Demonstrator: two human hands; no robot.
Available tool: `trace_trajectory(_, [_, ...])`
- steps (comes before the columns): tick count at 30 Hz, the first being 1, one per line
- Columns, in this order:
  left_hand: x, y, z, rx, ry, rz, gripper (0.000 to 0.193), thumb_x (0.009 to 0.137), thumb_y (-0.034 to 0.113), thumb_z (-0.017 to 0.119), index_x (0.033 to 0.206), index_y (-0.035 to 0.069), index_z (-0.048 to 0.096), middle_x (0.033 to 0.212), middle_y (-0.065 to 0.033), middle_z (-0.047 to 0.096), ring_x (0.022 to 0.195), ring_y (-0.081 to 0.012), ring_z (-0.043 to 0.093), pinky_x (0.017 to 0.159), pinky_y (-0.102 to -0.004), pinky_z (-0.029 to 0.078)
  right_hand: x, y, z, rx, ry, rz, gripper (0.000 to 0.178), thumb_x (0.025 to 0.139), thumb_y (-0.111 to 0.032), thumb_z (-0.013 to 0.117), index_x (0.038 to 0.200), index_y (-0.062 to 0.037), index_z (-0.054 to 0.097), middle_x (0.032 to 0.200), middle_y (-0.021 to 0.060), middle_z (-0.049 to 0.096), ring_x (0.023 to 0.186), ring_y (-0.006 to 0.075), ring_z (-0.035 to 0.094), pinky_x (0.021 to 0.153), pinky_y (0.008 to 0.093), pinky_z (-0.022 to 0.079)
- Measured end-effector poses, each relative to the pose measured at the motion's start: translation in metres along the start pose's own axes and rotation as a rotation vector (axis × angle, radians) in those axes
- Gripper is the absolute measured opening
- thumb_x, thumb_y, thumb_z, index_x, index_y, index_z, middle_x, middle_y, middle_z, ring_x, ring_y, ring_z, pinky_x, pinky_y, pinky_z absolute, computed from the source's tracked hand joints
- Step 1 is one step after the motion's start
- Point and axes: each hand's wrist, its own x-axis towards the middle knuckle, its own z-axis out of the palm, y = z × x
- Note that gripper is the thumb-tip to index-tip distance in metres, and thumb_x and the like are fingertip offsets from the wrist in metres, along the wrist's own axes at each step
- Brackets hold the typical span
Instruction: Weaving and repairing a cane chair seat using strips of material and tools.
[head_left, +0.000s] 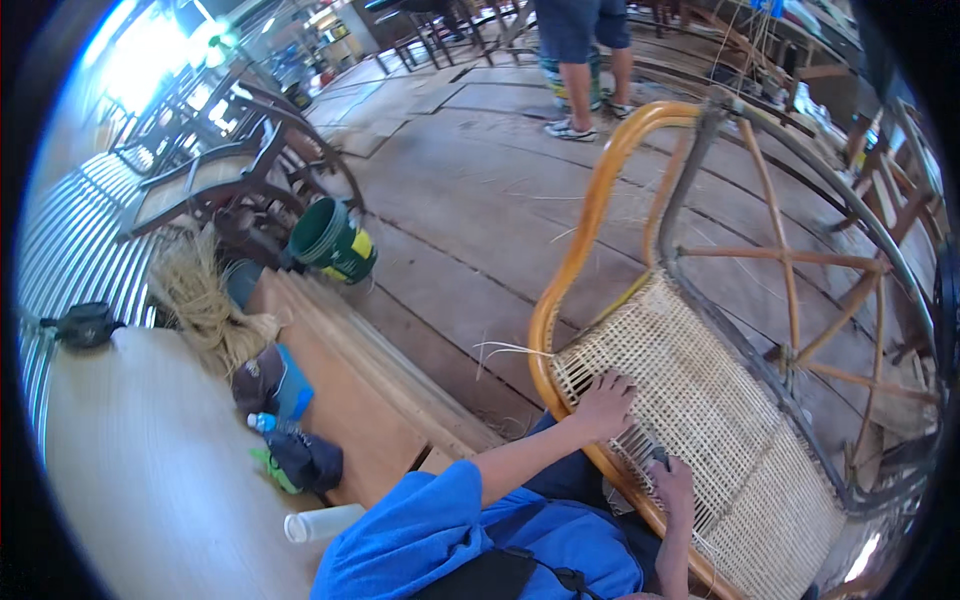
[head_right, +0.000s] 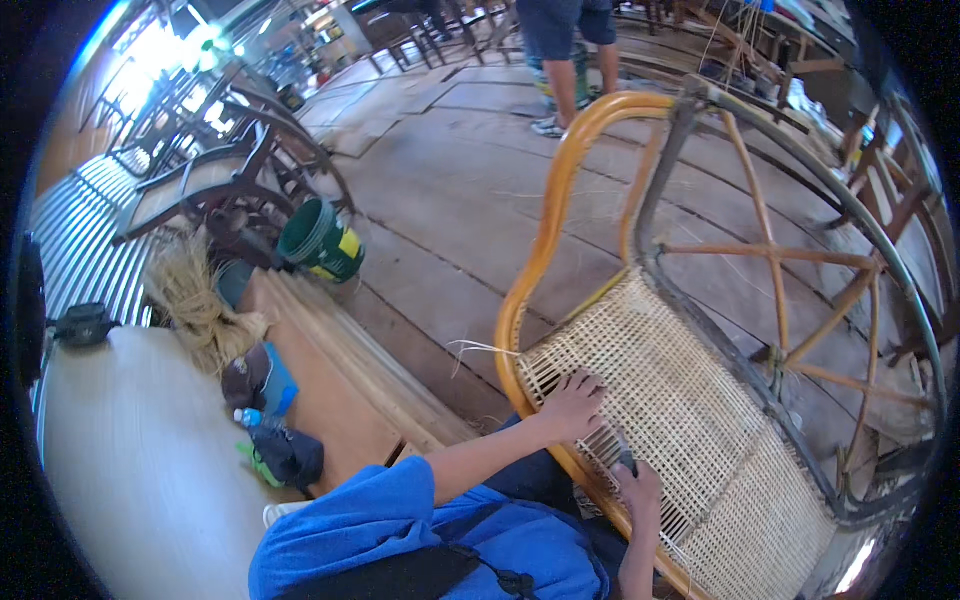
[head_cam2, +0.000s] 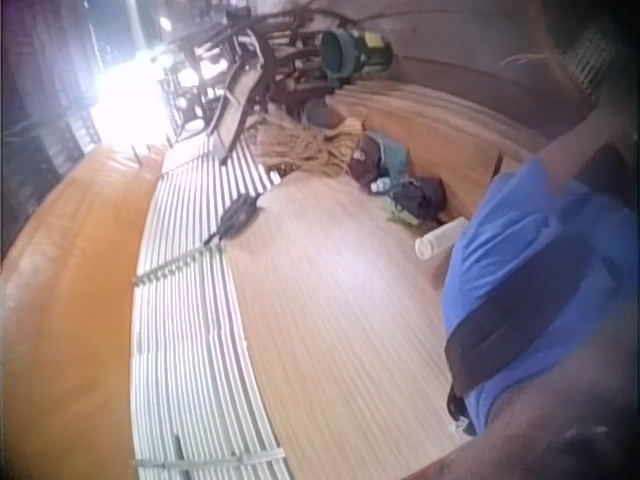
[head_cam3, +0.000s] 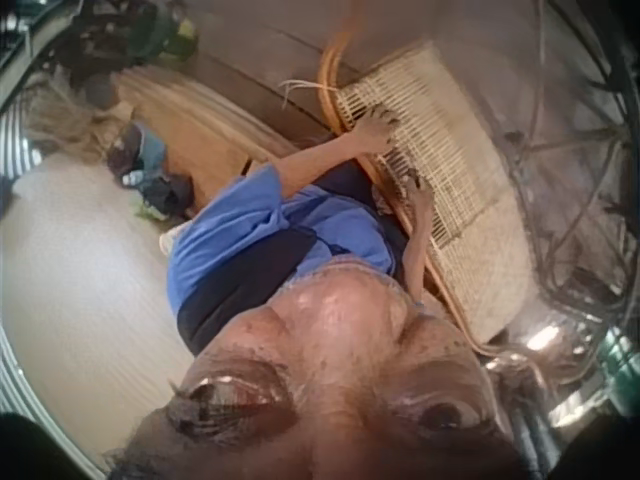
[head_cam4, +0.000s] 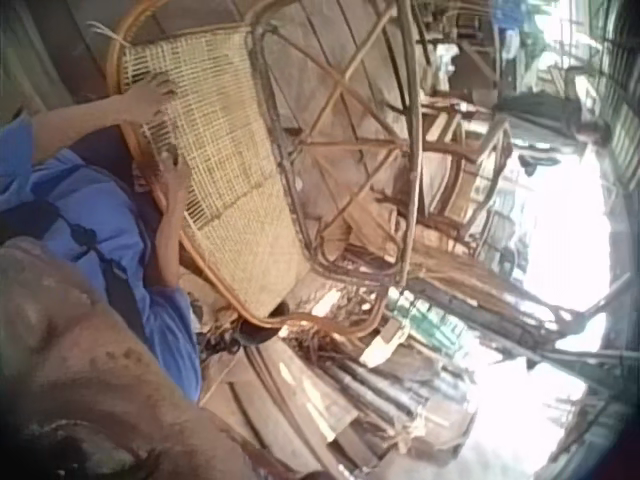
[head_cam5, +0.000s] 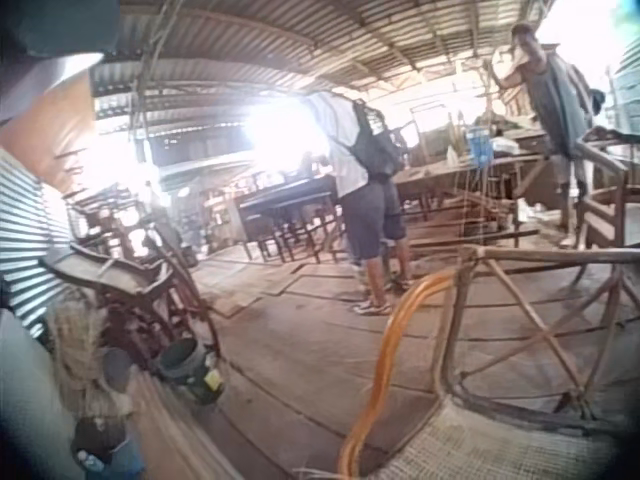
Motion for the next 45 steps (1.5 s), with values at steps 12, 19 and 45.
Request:
trace_trajectory(12, [0.018,-0.031,-0.018,0.185,-0.017,0.0,0.065,0.077,0.045,0.055,0.127,0.006,0.047,0.134,-0.0156,0.039,0.128,-0.0382,0.029,0.103,-0.0543,0.025,0.02,-0.035,0.006,-0.076,0.147,-0.136,0.034,0.083,-0.033,0.057,0.093,-0.0007,0.06,0.07,0.0195,0.057,0.063,0.0292,0.056,0.063,0.0397,0.043])
trace_trajectory(19, [0.007,-0.021,0.005,0.286,-0.035,0.002,0.063,0.078,0.048,0.055,0.124,0.005,0.049,0.132,-0.0174,0.041,0.127,-0.0378,0.03,0.105,-0.0536,0.022,0.03,0.001,0.027,-0.217,0.244,-0.308,0.04,0.084,-0.033,0.053,0.11,-0.0029,0.058,0.103,0.025,0.059,0.098,0.0423,0.055,0.086,0.048,0.043])
trace_trajectory(45, [0.01,-0.033,-0.011,0.019,-0.019,-0.086,0.066,0.074,0.043,0.059,0.123,-0.001,0.047,0.125,-0.0221,0.048,0.119,-0.042,0.039,0.099,-0.0533,0.031,-0.001,-0.014,-0.007,-0.287,0.339,-0.205,0.037,0.085,-0.026,0.05,0.113,-0.0022,0.056,0.1,0.0264,0.059,0.098,0.0421,0.055,0.086,0.0445,0.042])
